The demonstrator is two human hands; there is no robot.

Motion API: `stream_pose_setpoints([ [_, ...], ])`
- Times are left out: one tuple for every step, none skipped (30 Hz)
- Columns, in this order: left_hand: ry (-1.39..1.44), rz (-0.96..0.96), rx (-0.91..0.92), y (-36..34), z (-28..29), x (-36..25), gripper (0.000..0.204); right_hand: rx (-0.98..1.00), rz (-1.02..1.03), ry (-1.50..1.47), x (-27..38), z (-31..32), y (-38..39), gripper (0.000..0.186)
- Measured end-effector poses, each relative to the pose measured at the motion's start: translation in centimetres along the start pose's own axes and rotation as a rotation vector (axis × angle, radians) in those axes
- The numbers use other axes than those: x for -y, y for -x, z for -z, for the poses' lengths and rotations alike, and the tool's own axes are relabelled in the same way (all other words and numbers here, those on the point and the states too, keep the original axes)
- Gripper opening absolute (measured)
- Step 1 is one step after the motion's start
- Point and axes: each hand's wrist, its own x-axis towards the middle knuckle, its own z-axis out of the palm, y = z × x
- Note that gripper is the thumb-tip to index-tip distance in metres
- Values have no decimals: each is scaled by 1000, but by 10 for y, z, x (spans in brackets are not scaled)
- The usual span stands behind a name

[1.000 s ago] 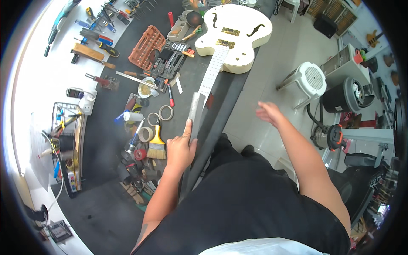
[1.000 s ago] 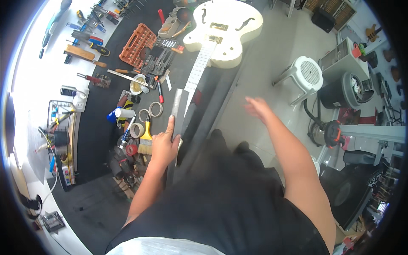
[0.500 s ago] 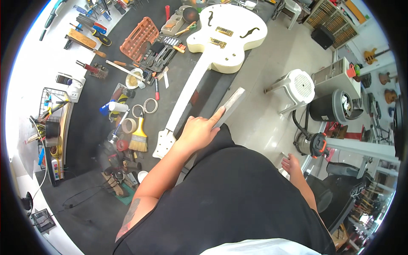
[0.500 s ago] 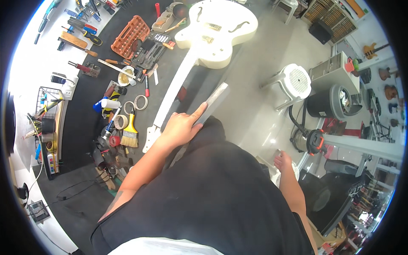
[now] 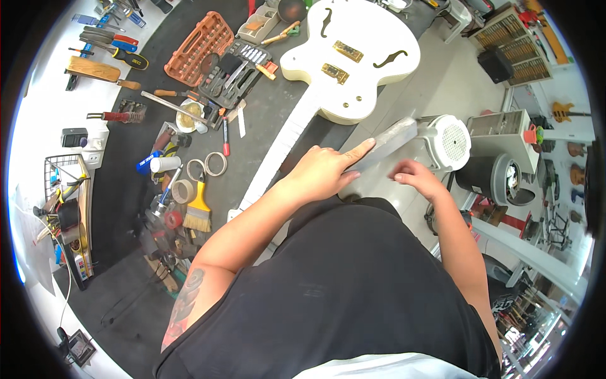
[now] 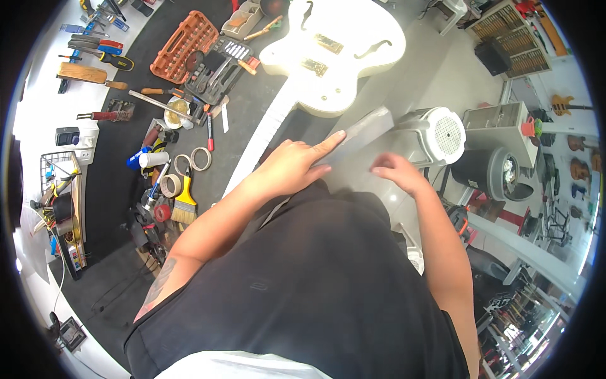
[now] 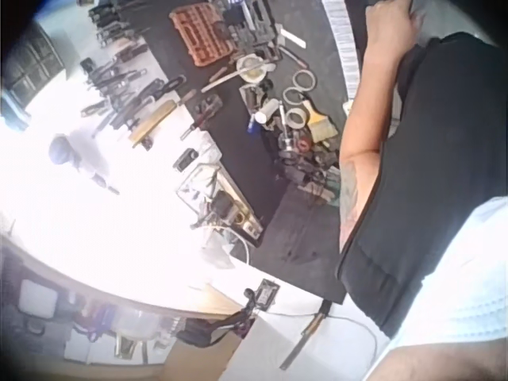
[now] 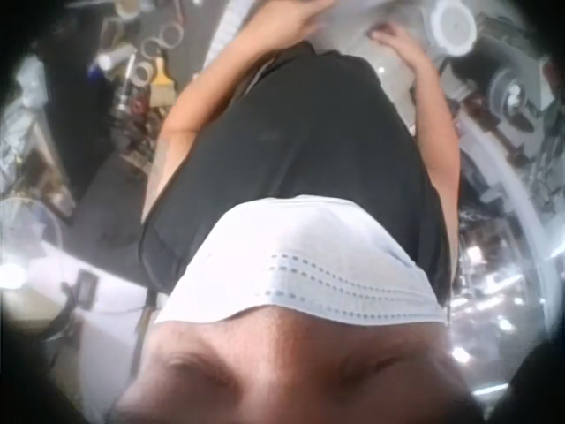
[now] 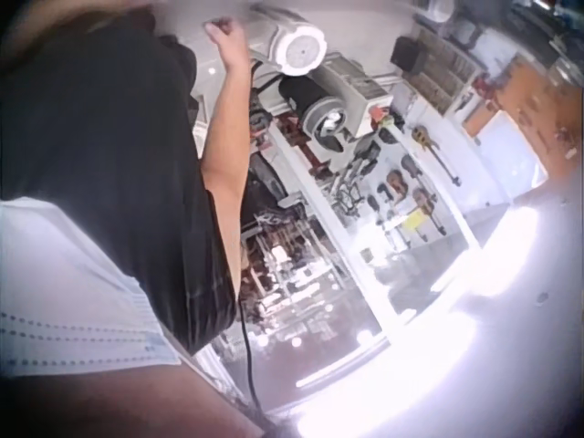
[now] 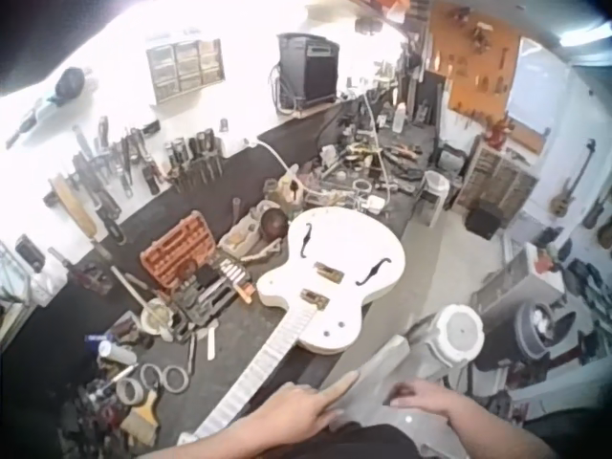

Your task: The person sands the fretboard of a white electric guitar using a sanding block. They hold the guitar body with one hand and move the sanding block up and down the neck with the other. The person occasionally pauses to inspect the surface and reposition the instrument on the workbench.

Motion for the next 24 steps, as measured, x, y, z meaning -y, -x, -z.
stream_pose_setpoints([
  [43,1,6,-10,6,-2,81,126,36,-220,20,-7,-3,62],
  [87,25,19,-20,11,-5,80,251,69,-443,34,-12,-9,68],
  [129,56,30,-29,16,-7,79,256,79,-538,46,-19,-19,70],
  [175,96,38,-35,18,-6,78,269,83,-633,56,-28,-32,73],
  [226,142,34,-39,16,-2,78,284,85,-723,63,-34,-45,75],
  [278,190,25,-42,15,1,78,256,79,-722,69,-40,-56,74],
  [327,239,8,-45,13,5,78,232,78,-715,74,-44,-67,72],
  [348,255,-67,-44,10,11,79,215,81,-703,79,-44,-77,71],
  [367,272,-146,-40,4,18,80,261,88,-663,78,-41,-88,66],
  [382,289,-228,-36,0,23,81,265,97,-659,81,-39,-100,63],
  [425,396,-160,-34,9,19,86,266,104,-654,85,-38,-108,61],
  [293,461,-185,-32,11,12,87,267,111,-648,89,-35,-115,58],
  [158,529,-209,-28,12,2,89,323,81,-664,97,-30,-123,51],
  [14,593,-232,-26,12,-7,90,314,42,-645,109,-26,-130,51],
  [-161,673,-310,-24,7,-18,91,301,5,-626,121,-24,-134,50],
  [-206,728,-355,-21,1,-17,90,293,-30,-607,134,-25,-136,49],
  [-245,783,-400,-18,-12,-15,90,327,-57,-574,150,-24,-135,48],
  [-285,837,-442,-14,-21,-15,90,349,-84,-522,156,-24,-139,48],
  [-245,858,-543,-12,-23,-16,81,370,-109,-468,163,-25,-143,48],
  [-221,878,-590,-10,-25,-12,77,384,-130,-410,172,-25,-149,48],
  [-198,894,-635,-6,-26,-5,73,430,-166,-297,184,-25,-151,44],
  [-172,908,-680,-3,-27,1,69,481,-144,-132,192,-24,-155,48],
  [-99,958,-653,2,-25,10,56,569,-168,64,208,-24,-157,44],
  [-82,964,-660,6,-27,19,54,649,-189,261,227,-26,-158,40],
])
